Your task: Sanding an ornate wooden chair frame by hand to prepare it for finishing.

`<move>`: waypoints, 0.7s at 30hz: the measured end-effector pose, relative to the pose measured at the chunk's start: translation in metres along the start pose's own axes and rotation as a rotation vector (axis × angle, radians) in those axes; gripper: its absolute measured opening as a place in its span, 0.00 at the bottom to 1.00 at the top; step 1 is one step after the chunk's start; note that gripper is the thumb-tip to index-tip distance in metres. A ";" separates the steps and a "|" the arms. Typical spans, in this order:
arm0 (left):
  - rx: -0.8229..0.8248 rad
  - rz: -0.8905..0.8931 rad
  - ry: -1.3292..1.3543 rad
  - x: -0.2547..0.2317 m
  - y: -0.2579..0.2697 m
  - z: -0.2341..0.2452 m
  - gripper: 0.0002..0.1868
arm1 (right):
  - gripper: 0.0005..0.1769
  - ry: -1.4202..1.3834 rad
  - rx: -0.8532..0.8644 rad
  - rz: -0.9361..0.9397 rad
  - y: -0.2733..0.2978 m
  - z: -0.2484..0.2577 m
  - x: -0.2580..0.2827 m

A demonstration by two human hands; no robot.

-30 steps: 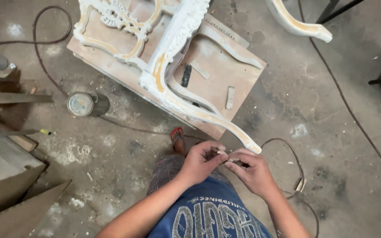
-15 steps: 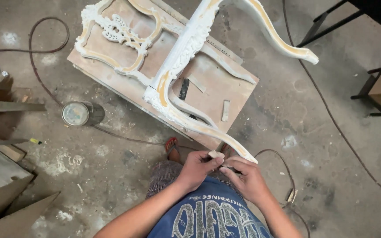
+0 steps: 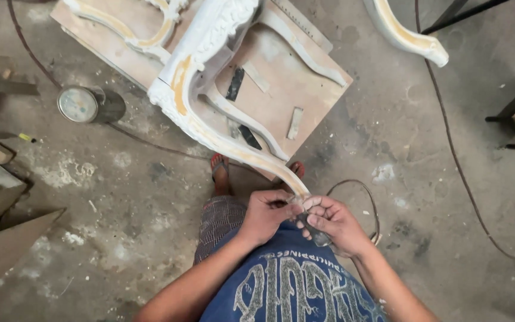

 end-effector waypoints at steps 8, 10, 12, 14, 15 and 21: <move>-0.007 0.097 -0.030 -0.026 -0.001 -0.011 0.14 | 0.11 -0.044 -0.055 0.099 -0.001 0.002 -0.003; 0.020 0.121 -0.063 -0.032 0.000 -0.011 0.14 | 0.11 -0.033 -0.093 0.118 0.002 0.000 0.000; 0.031 0.121 -0.263 -0.028 0.000 -0.002 0.13 | 0.08 0.166 -0.185 0.211 0.009 -0.007 0.013; 0.028 0.125 -0.314 -0.041 0.001 -0.013 0.15 | 0.08 0.447 -0.215 0.339 0.015 -0.022 0.035; 0.030 0.139 -0.363 -0.046 0.003 -0.019 0.19 | 0.08 0.723 -0.252 0.463 0.022 -0.033 0.047; -0.053 0.214 -0.106 -0.007 0.006 -0.007 0.15 | 0.06 0.996 -0.404 0.590 0.022 -0.045 0.049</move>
Point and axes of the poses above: each hand's wrist, its own y-axis away from the middle knuckle, its own z-axis out of the back of the hand, x = y × z, the point moved 6 cm from there along -y, towards the middle knuckle, and after that the axes turned 9 degrees about -z, right-handed, at the moved point
